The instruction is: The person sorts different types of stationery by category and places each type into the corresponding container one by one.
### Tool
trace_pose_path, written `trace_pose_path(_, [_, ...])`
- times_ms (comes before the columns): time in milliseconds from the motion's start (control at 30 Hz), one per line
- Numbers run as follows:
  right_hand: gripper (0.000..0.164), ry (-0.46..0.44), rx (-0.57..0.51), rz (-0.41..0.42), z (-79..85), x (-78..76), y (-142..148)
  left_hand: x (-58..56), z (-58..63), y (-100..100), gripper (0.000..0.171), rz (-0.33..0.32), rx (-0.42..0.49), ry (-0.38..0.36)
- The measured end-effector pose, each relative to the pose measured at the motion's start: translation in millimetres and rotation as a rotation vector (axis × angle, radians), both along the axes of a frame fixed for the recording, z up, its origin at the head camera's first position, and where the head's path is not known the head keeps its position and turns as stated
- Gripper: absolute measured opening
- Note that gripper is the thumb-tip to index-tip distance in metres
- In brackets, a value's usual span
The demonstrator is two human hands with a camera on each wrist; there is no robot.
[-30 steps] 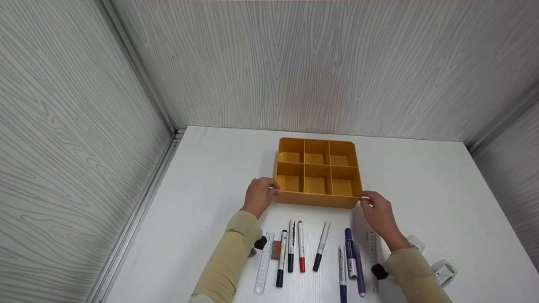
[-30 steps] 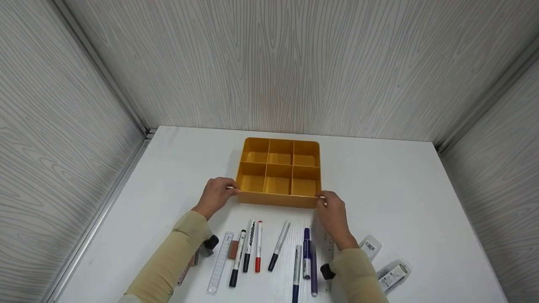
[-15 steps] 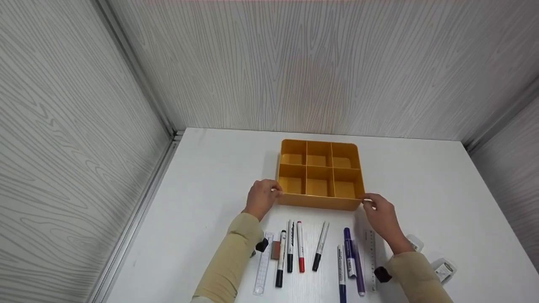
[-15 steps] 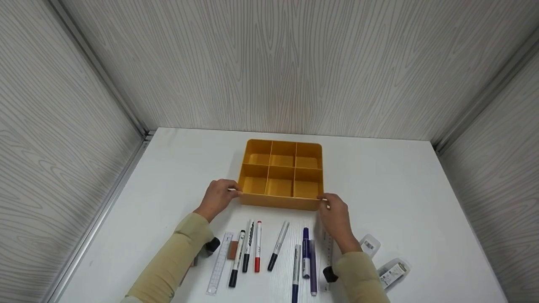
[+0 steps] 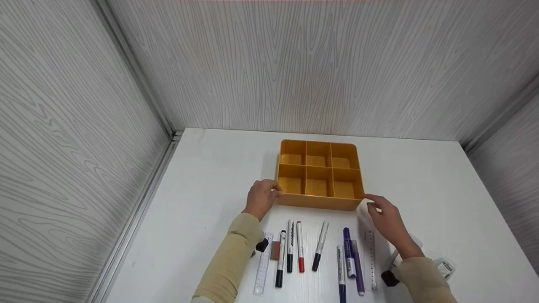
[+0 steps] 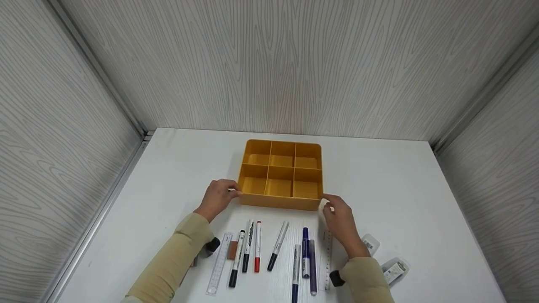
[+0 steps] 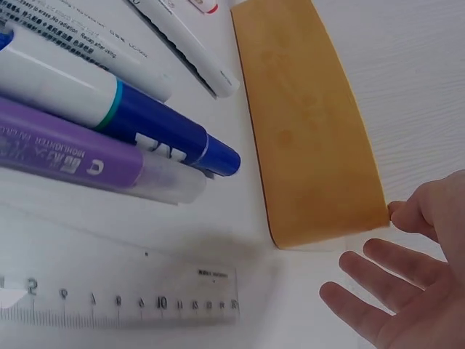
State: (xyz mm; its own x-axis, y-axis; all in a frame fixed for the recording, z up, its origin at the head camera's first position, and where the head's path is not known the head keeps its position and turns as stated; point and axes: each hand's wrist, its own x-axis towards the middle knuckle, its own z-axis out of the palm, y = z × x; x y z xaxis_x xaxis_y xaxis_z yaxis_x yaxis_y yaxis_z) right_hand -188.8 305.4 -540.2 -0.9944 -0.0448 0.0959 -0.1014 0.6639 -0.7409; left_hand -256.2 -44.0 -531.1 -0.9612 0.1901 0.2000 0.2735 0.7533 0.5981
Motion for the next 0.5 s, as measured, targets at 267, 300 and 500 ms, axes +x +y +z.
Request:
trace_pose_path(267, [0.032, 0.024, 0.054, -0.070, 10.5, 16.1, 26, -0.8, -0.2, 0, 0.006, 0.012, -0.006, -0.023])
trace_pose_path(300, [0.033, 0.029, 0.057, -0.081, 11.6, 18.8, 30, -0.7, -0.3, 0, 0.006, 0.014, -0.008, -0.021])
trace_pose_path(500, [0.037, 0.031, 0.111, -0.160, 19.4, 38.8, 57, -0.6, -0.3, 0, 0.007, 0.020, -0.011, -0.031])
